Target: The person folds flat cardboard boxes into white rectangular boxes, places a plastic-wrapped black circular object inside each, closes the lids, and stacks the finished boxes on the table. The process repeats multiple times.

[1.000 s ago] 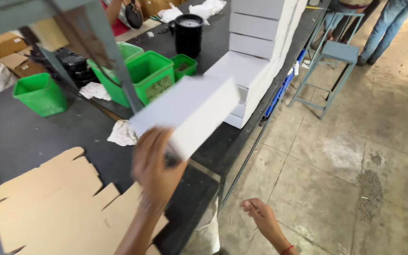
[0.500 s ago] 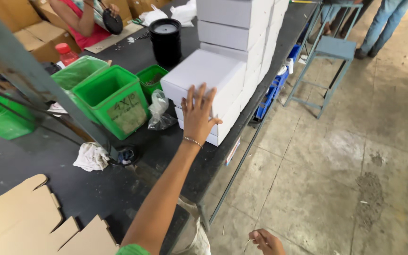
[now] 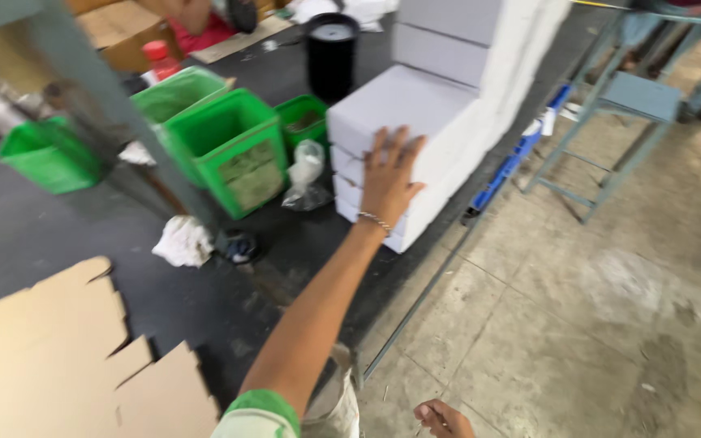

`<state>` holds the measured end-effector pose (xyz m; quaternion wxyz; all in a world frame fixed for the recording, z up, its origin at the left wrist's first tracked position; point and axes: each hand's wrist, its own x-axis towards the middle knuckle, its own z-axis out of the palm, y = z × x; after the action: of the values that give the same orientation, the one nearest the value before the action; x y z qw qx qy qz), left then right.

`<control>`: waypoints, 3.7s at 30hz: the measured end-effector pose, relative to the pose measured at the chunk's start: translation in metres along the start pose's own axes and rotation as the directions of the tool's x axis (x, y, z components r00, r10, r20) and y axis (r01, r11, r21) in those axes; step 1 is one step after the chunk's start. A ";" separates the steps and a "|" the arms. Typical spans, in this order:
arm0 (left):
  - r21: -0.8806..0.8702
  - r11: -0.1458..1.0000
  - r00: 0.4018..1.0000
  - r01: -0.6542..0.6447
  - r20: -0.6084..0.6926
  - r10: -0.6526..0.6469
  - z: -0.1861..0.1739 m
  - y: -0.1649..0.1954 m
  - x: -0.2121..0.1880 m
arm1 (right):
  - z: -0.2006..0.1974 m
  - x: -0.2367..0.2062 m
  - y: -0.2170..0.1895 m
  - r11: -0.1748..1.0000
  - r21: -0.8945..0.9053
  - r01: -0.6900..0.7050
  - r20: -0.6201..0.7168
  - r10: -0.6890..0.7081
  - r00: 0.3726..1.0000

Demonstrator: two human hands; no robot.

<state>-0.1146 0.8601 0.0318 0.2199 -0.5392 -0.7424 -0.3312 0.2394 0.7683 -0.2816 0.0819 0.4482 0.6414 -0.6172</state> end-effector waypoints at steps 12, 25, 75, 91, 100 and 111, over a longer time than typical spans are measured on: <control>-0.122 0.976 0.983 0.178 -0.018 -0.181 -0.174 -0.031 -0.263 | 0.106 -0.007 -0.070 0.901 -0.183 0.394 0.363 -0.311 0.879; 0.259 0.105 0.241 0.960 -0.579 -0.779 -0.505 -0.136 -0.705 | 0.348 -0.114 -0.214 0.356 -0.542 0.762 0.172 -0.840 0.515; -0.334 0.523 0.553 0.784 -0.004 -0.833 -0.449 -0.094 -0.619 | 0.472 -0.191 -0.202 0.417 -0.139 0.898 0.427 -0.793 0.435; -0.750 0.016 -0.140 0.661 -0.144 -0.980 -0.468 -0.227 -0.629 | 0.492 -0.107 -0.278 0.882 0.327 0.340 0.387 -0.453 0.803; -0.483 0.291 0.183 0.826 -0.259 -0.948 -0.471 -0.222 -0.624 | 0.504 -0.082 -0.280 0.813 0.117 0.571 0.309 -0.576 0.757; 0.212 0.568 0.606 0.795 -0.263 -0.751 -0.474 -0.234 -0.601 | 0.541 -0.106 -0.310 0.107 -0.630 0.769 0.443 -0.764 0.469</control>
<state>-0.1567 0.0742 -0.1144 0.1860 -0.0928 -0.9272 -0.3115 -0.1509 0.3012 -0.1109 -0.0642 -0.0339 0.9706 -0.2297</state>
